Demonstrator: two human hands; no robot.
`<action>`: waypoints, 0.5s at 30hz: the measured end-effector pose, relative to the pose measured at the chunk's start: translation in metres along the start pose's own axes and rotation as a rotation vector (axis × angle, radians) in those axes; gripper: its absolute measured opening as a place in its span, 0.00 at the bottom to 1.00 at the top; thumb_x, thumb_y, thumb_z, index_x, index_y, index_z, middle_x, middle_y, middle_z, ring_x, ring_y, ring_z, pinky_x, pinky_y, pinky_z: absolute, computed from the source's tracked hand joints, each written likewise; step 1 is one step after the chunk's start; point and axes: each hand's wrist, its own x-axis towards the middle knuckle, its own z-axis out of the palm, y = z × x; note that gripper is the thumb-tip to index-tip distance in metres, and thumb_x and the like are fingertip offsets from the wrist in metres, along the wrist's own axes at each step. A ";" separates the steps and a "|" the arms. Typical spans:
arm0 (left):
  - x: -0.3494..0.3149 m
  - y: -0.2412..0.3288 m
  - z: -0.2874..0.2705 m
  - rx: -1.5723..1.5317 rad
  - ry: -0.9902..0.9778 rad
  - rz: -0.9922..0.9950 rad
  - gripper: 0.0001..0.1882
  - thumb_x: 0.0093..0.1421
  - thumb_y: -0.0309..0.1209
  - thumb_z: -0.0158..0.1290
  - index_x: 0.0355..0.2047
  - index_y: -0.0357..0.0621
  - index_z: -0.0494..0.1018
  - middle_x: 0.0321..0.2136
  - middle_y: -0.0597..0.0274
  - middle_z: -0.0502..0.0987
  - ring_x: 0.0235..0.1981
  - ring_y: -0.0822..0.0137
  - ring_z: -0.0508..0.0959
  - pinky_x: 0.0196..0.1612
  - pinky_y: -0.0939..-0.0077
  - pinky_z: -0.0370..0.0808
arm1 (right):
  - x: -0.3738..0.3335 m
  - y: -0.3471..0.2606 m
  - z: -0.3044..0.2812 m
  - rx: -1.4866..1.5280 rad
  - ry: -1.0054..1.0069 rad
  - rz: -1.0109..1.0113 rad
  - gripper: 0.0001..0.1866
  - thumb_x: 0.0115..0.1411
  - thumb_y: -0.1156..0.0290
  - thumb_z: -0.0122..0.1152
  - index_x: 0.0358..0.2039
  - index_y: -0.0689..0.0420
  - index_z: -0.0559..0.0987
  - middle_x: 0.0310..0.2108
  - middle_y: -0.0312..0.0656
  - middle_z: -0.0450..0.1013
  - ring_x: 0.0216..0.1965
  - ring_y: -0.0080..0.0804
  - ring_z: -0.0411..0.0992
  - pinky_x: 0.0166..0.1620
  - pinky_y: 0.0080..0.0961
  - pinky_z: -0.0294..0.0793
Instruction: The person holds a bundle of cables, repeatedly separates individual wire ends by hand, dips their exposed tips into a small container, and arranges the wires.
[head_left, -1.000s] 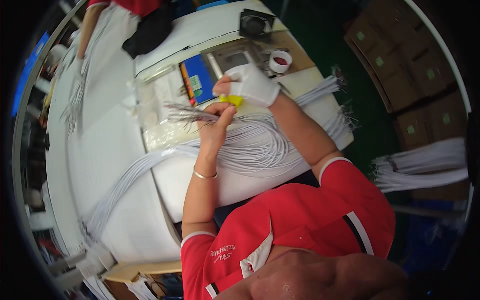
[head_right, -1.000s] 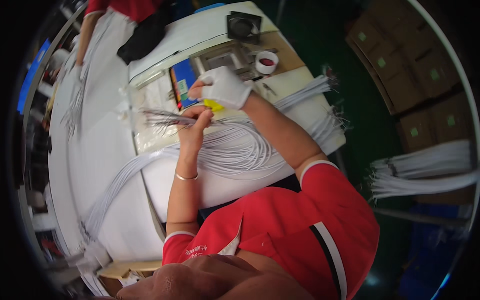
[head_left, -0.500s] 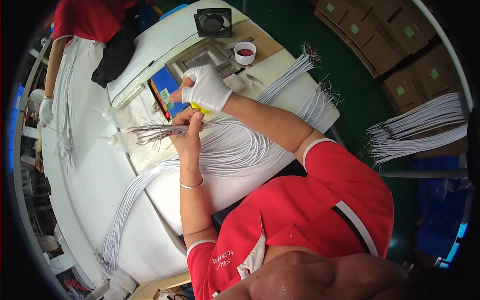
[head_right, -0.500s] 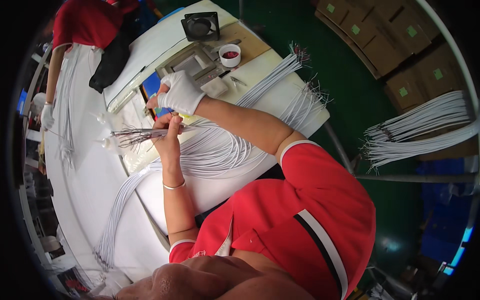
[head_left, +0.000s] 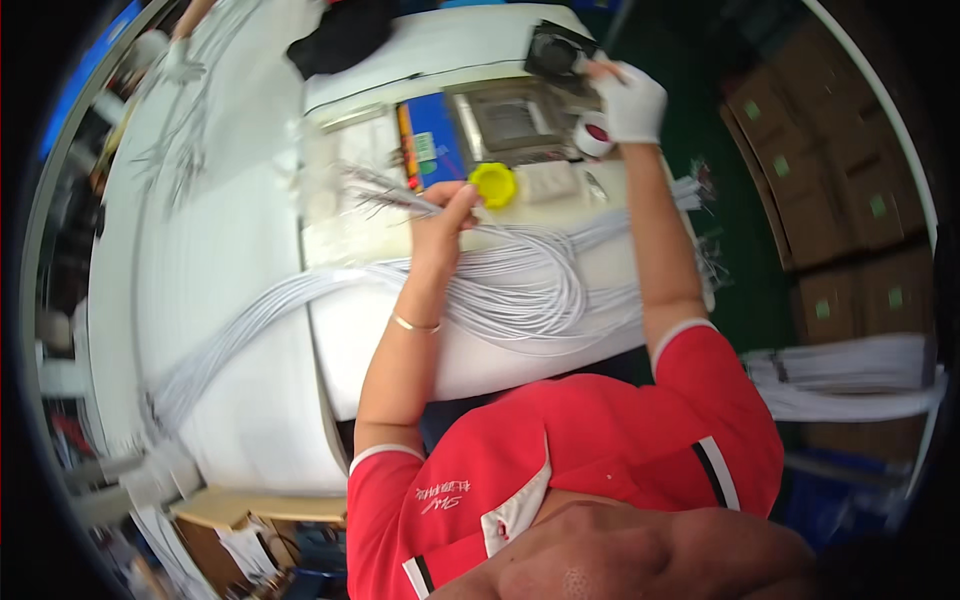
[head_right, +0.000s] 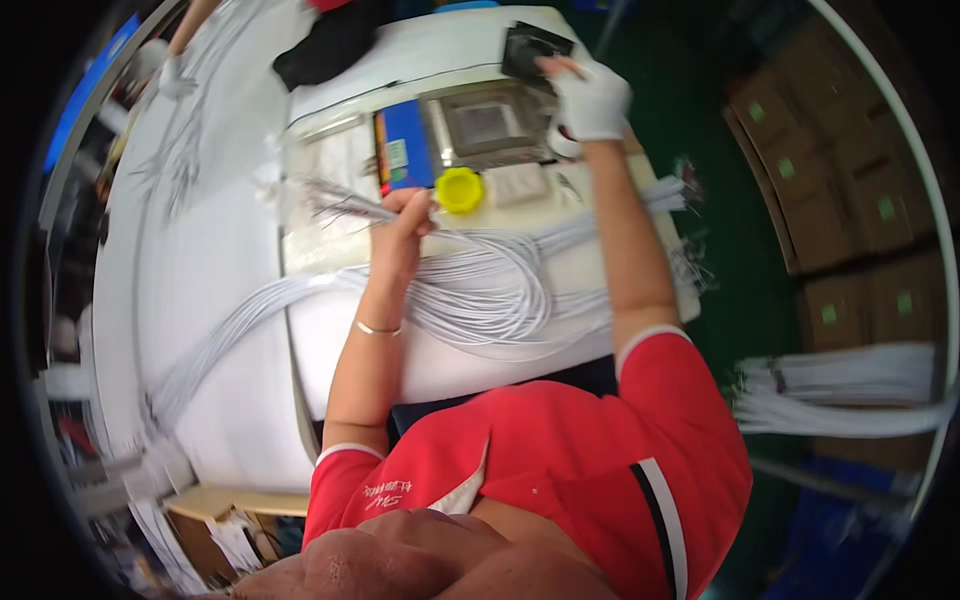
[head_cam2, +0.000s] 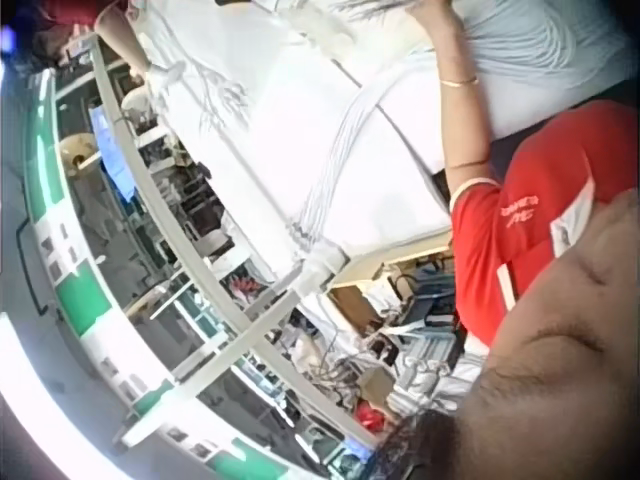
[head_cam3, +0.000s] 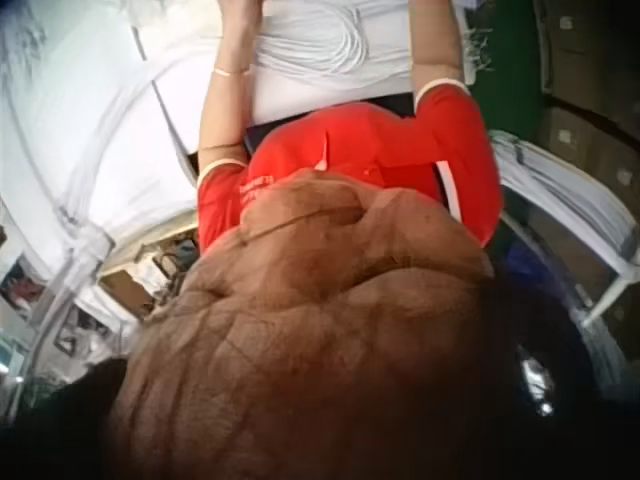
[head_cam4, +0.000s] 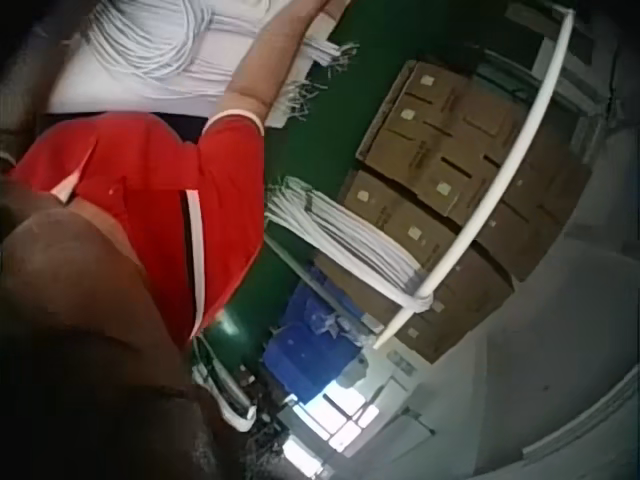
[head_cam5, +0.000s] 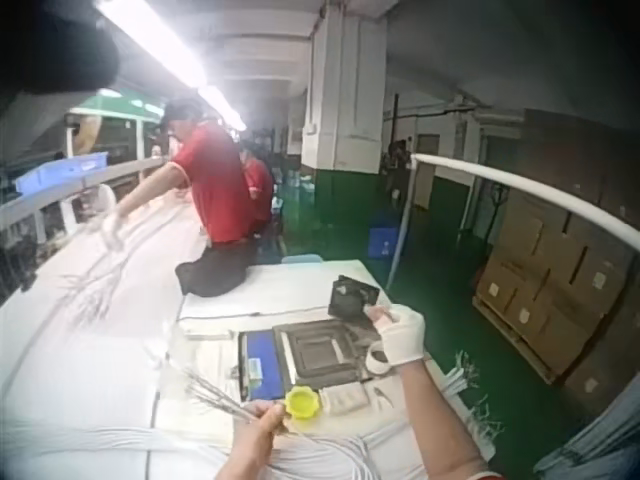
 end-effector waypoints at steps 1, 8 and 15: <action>0.005 0.002 0.001 -0.004 0.017 0.012 0.05 0.55 0.28 0.54 0.27 0.41 0.71 0.22 0.64 0.74 0.18 0.78 0.65 0.25 0.84 0.65 | 0.000 0.024 -0.013 -0.141 -0.053 -0.031 0.10 0.47 0.69 0.62 0.30 0.58 0.81 0.24 0.41 0.76 0.24 0.25 0.73 0.28 0.27 0.70; 0.002 0.008 -0.009 -0.252 -0.062 -0.113 0.07 0.55 0.30 0.55 0.28 0.39 0.72 0.22 0.63 0.74 0.16 0.78 0.64 0.25 0.84 0.67 | -0.059 -0.027 0.009 -0.218 -0.281 -0.769 0.16 0.41 0.70 0.63 0.35 0.52 0.79 0.30 0.36 0.75 0.28 0.36 0.72 0.34 0.31 0.71; 0.004 0.006 -0.007 -0.437 -0.056 -0.194 0.11 0.56 0.34 0.55 0.32 0.39 0.71 0.21 0.65 0.73 0.16 0.79 0.64 0.24 0.83 0.68 | -0.097 -0.065 0.047 0.007 -0.404 -1.083 0.04 0.47 0.71 0.60 0.26 0.52 0.78 0.26 0.31 0.73 0.23 0.27 0.70 0.25 0.23 0.70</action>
